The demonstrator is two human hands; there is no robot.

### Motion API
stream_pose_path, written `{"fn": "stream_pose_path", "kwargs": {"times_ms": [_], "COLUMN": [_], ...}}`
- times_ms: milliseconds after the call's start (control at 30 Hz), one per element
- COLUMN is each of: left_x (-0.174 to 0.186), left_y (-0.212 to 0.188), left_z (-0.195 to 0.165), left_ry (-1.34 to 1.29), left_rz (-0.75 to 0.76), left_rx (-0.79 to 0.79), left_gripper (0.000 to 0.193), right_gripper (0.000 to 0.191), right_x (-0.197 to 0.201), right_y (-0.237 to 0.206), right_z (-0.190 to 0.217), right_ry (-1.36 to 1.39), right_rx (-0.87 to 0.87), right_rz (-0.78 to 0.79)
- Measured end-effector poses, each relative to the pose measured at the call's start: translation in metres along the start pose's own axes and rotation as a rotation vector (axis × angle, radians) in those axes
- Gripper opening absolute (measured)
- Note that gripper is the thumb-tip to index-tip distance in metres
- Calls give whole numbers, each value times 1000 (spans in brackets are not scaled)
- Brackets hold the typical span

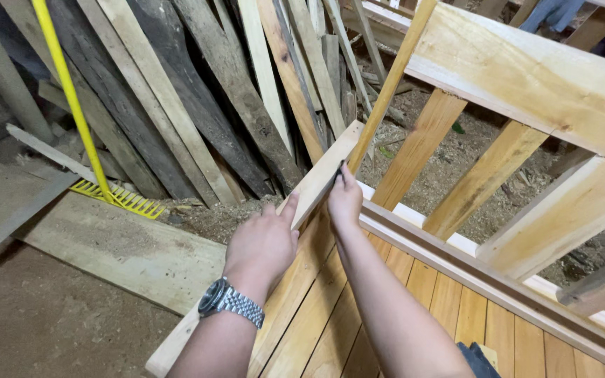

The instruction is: The person kneels on the floor beside a wooden frame structure and sands a long thin wooden slat with a piece of sandpaper, running the sandpaper along the wood's edges and surfaces. They hold the slat steady with one hand while sanding with the other, working along its length.

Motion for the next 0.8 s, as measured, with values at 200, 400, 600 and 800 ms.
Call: {"fn": "stream_pose_path", "kwargs": {"times_ms": [200,400,600,800], "left_x": [-4,1,-6,1], "left_y": [2,2,-1,1], "left_z": [2,1,4,1], "left_ry": [-17,-3,-44,-35], "left_rz": [8,-26,86,10], "left_rx": [6,-7,44,16], "left_gripper": [70,71,68,69], "right_gripper": [41,42,40,41], "right_x": [1,3,3,3], "right_y": [50,-24,16,23], "right_z": [-2,25,10,9], "right_ry": [123,-50,-186,-77], "right_rx": [-165,100,-40,-3], "right_rz": [-30,40,23,33]}}
Point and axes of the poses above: each hand's wrist, its own y-axis towards the middle knuckle, its own x-axis out of the back of the hand, z = x × y, the point moved 10 cm from there along y, towards the middle knuckle, and after that the axes turned 2 degrees about x, right-handed, at the moved point
